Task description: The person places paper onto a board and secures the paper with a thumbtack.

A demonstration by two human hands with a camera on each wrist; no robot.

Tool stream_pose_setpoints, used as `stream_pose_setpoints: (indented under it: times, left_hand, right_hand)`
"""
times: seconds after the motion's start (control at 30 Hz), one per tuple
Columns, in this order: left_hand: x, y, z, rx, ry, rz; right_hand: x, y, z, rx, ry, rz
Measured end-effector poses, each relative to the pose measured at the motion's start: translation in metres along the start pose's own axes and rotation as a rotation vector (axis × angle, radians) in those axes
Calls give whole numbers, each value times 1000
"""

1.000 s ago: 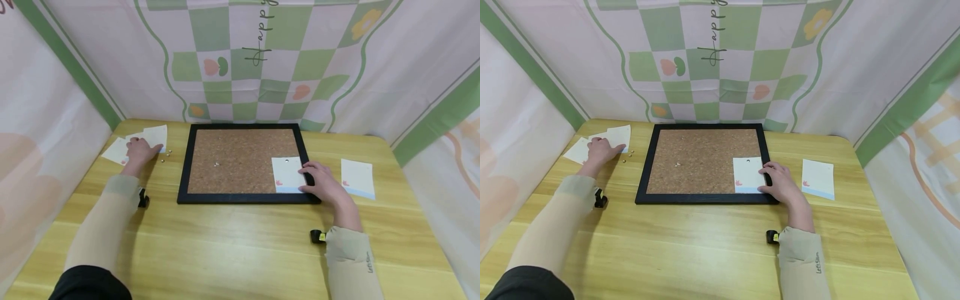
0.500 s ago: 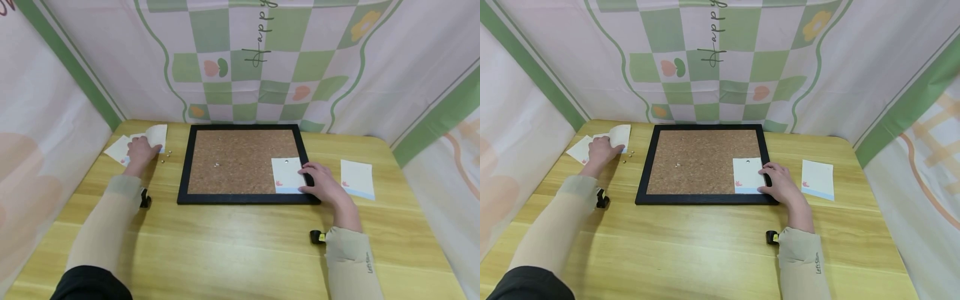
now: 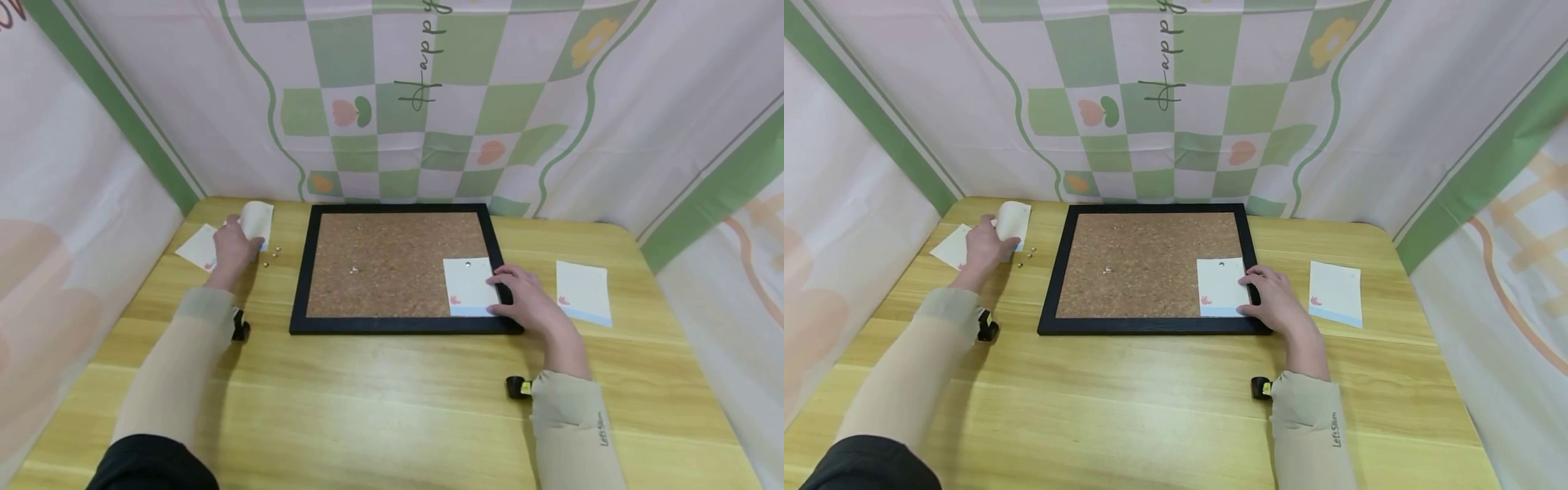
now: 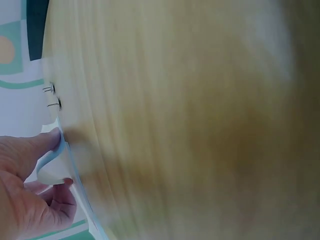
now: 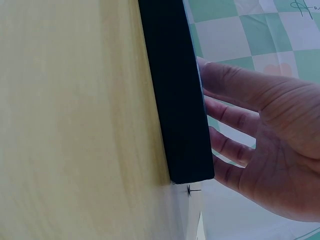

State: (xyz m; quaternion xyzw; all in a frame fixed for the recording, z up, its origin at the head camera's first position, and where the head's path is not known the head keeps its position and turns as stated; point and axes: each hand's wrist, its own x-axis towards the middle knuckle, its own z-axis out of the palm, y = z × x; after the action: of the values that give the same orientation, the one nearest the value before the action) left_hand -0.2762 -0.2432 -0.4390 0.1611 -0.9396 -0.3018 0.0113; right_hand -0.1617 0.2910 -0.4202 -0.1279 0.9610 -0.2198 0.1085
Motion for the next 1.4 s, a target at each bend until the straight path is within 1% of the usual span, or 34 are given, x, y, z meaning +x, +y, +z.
stream_pose_setpoints:
  times: [0.07, 0.23, 0.3, 0.43, 0.5, 0.6, 0.83, 0.93, 1.0, 1.1, 1.2, 1.4]
  left_hand:
    - [0, 1, 0, -19, 7, -8]
    - [0, 1, 1, -18, 1, -25]
    - [1, 1, 1, -35, -14, -34]
    - [4, 1, 0, -101, -41, -48]
    - [4, 1, -1, -109, -43, -55]
    - [4, 0, -2, -128, -14, -53]
    - [6, -1, -3, -188, 102, -14]
    - [8, -1, -6, -216, 137, 18]
    - [8, 0, -8, -248, 153, 56]
    - [7, 5, -14, -313, 135, 85]
    - [4, 13, -20, -366, 99, 79]
    - [-7, 31, -30, -387, 1, 64]
  right_hand:
    - [0, 0, 0, 1, 0, -1]
    - [-1, -1, -1, 2, 2, -4]
    - [-1, -1, -1, 2, 3, -6]
    - [0, -1, -1, 3, 4, -9]
    - [0, -1, 0, 4, 4, -8]
    - [0, -1, 0, 6, 3, -8]
    - [-1, -1, 0, 16, 25, -3]
    - [-1, -1, 0, 16, 25, 0]
    - [-1, -1, 0, 14, 19, 3]
    - [-1, -1, -1, 10, 6, 3]
    - [-1, -1, -1, 9, 2, 2]
    - [-1, -3, -1, 5, 0, -4]
